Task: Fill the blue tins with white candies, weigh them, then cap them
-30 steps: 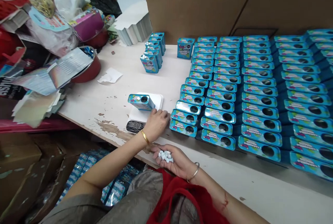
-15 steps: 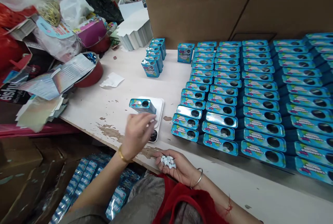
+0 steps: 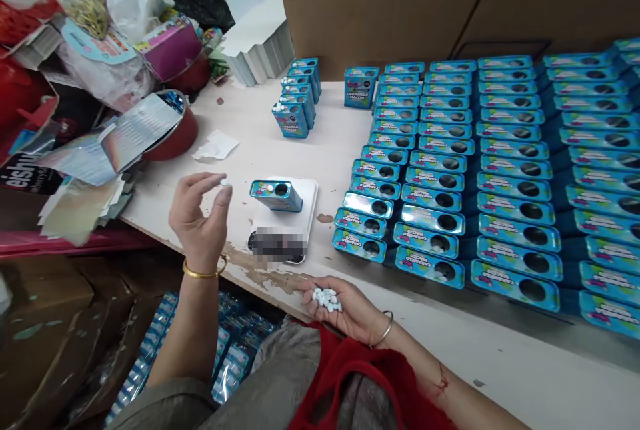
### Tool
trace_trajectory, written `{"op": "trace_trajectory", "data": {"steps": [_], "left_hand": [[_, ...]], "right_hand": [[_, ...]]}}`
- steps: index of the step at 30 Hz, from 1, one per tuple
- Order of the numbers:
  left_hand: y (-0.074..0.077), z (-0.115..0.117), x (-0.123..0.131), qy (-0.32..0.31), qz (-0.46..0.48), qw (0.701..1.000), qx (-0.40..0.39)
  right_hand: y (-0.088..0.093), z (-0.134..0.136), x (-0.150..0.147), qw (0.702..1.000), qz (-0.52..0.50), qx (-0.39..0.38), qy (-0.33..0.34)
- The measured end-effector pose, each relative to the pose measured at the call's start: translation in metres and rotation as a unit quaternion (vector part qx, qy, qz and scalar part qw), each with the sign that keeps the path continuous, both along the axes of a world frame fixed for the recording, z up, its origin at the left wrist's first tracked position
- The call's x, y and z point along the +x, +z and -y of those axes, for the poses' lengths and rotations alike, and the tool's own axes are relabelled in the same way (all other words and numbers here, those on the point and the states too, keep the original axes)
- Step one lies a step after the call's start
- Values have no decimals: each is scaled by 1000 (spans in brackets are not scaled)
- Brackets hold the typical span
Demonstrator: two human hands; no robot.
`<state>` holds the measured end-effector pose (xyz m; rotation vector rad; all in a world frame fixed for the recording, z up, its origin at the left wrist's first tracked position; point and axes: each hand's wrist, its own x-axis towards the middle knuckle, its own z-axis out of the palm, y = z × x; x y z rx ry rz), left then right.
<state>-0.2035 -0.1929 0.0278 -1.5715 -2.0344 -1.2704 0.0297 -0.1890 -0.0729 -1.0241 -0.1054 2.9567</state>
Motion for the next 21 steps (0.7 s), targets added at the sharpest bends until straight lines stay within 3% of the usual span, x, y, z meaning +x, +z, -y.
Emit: {"op": "trace_trajectory", "data": {"steps": [3, 8, 18, 21], "left_hand": [[4, 12, -7, 32, -1, 999, -1], [-4, 18, -8, 19, -4, 999, -32], [-33, -2, 18, -91, -94, 983, -129], [-34, -6, 24, -116, -85, 981, -133]], "right_hand": [[1, 0, 0, 1000, 3, -5, 5], [-1, 0, 0, 1000, 4, -9, 3], [-1, 1, -1, 1000, -1, 14, 2], [0, 1, -1, 1000, 0, 14, -1]]}}
